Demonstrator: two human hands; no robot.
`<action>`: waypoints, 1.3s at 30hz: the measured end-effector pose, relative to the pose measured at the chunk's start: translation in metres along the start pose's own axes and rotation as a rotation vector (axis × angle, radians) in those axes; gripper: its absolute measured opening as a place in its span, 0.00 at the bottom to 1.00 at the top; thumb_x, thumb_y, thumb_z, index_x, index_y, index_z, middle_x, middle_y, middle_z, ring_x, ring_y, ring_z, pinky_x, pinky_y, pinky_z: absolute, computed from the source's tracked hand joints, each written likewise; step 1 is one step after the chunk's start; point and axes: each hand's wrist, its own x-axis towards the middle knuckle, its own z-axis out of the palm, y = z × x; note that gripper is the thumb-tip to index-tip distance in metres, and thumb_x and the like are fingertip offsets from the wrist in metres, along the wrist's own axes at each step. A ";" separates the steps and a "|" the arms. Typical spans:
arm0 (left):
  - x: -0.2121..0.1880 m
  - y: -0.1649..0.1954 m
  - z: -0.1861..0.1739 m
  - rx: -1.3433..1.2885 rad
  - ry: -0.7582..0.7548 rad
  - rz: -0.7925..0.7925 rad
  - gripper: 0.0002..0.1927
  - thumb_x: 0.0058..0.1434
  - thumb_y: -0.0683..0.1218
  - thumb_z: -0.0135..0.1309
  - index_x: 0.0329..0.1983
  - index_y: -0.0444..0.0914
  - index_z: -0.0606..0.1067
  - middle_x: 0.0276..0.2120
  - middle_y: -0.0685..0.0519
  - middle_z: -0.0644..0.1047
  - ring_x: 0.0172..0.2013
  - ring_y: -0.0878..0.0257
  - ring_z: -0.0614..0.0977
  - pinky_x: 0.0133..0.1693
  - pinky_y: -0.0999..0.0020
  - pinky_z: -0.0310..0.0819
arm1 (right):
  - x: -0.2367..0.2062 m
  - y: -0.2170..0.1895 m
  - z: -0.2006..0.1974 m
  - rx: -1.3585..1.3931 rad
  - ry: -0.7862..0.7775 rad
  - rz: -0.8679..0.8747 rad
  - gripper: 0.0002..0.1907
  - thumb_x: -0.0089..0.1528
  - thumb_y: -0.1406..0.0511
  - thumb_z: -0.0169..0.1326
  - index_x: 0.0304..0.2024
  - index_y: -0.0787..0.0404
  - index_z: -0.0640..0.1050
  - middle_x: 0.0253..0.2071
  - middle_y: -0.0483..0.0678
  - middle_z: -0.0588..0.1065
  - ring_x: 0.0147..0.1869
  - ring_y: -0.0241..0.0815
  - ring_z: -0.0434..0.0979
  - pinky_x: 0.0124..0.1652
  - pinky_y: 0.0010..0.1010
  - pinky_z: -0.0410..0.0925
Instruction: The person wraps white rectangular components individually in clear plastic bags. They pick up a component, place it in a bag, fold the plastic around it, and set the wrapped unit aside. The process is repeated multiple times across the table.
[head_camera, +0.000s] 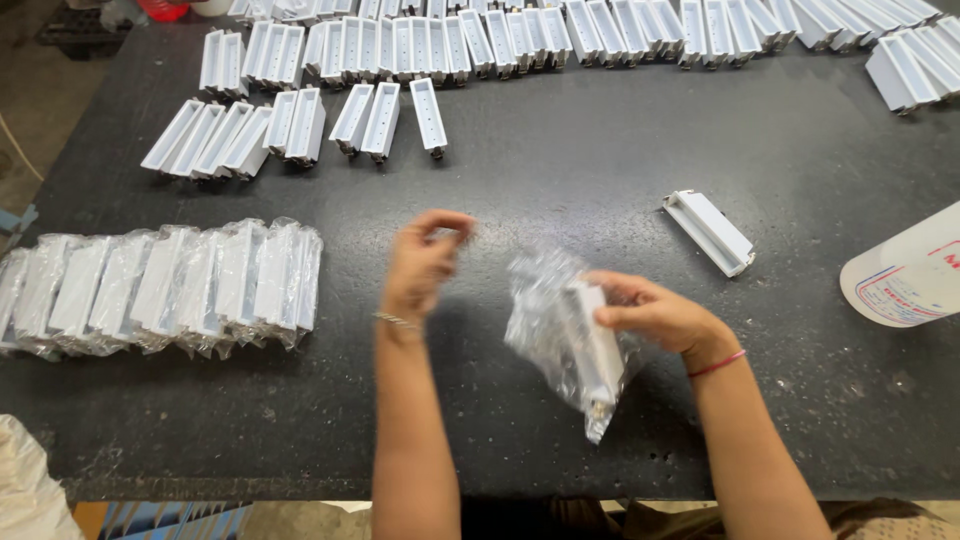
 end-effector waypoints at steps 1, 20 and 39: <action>0.000 0.009 -0.011 -0.091 0.065 0.081 0.08 0.62 0.44 0.62 0.43 0.37 0.80 0.32 0.55 0.80 0.19 0.73 0.67 0.19 0.79 0.59 | -0.001 -0.002 -0.002 0.059 0.059 -0.036 0.36 0.57 0.58 0.64 0.65 0.64 0.72 0.52 0.55 0.79 0.55 0.48 0.78 0.54 0.42 0.73; -0.029 -0.001 0.097 0.115 -0.009 0.118 0.10 0.61 0.44 0.61 0.38 0.35 0.72 0.25 0.55 0.78 0.19 0.70 0.77 0.20 0.74 0.72 | 0.015 -0.006 0.017 0.094 0.338 -0.160 0.36 0.60 0.58 0.62 0.68 0.61 0.68 0.57 0.47 0.76 0.61 0.40 0.75 0.59 0.39 0.68; -0.029 -0.008 0.099 0.193 -0.177 0.133 0.12 0.59 0.41 0.61 0.47 0.36 0.82 0.41 0.52 0.84 0.42 0.65 0.86 0.47 0.72 0.83 | 0.015 -0.003 0.010 0.064 0.388 -0.186 0.32 0.60 0.59 0.61 0.66 0.60 0.69 0.56 0.46 0.76 0.61 0.39 0.74 0.60 0.38 0.69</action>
